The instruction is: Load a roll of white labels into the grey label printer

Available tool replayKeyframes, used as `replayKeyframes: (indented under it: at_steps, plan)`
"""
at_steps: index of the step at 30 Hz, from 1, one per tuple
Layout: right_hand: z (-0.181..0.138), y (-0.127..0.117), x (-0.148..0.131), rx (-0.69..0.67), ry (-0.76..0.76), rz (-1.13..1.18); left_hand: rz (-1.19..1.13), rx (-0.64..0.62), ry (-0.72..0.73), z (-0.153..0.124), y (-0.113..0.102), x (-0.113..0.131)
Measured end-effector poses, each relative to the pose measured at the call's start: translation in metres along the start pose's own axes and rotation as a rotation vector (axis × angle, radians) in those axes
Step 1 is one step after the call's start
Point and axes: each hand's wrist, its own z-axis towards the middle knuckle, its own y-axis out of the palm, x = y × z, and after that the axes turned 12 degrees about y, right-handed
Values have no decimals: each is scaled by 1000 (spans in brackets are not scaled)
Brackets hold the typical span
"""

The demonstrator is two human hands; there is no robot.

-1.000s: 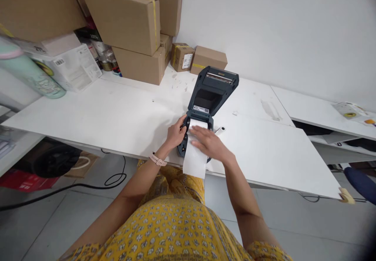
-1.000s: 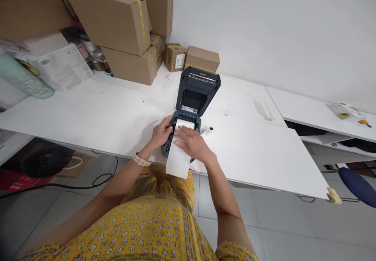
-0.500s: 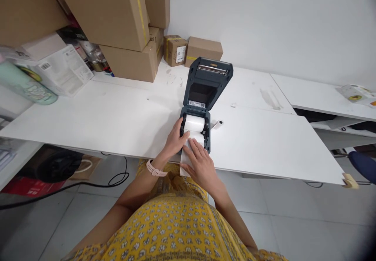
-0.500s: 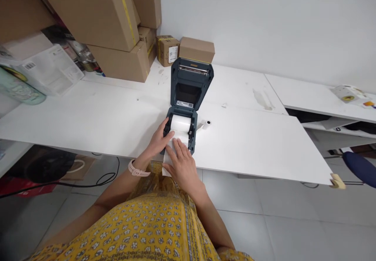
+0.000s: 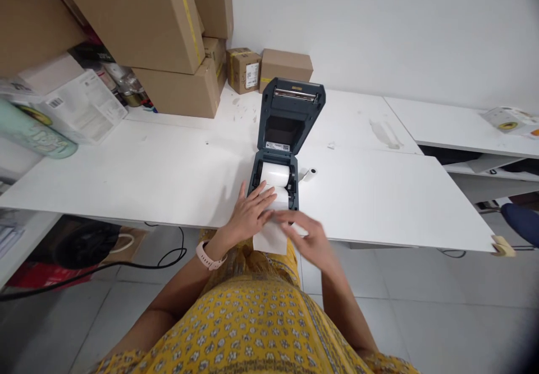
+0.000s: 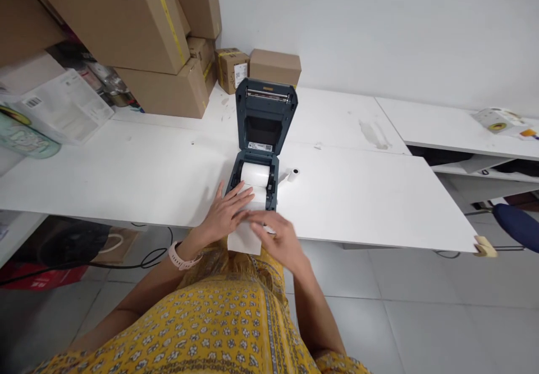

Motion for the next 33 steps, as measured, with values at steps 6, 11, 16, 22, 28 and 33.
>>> replayKeyframes:
  at_steps: [6, 11, 16, 22, 28, 33]
  plan:
    - [103, -80, -6, 461, -62, -53, 77, -2, 88, -25, 5, 28]
    - [219, -107, -20, 260, -49, -100, 136, 18, 113, -42, 6, 40]
    - [214, -90, -27, 289, -81, -45, 168, 79, 145, -48, 8, 41]
    - [94, -27, -8, 530, -320, 55, 128, 250, 219, -52, 5, 45]
    - [23, 34, 25, 532, -223, 20, -39, 548, 233, -72, 1, 49]
    - [18, 61, 28, 643, -64, 294, -199, 747, -338, -43, 2, 31]
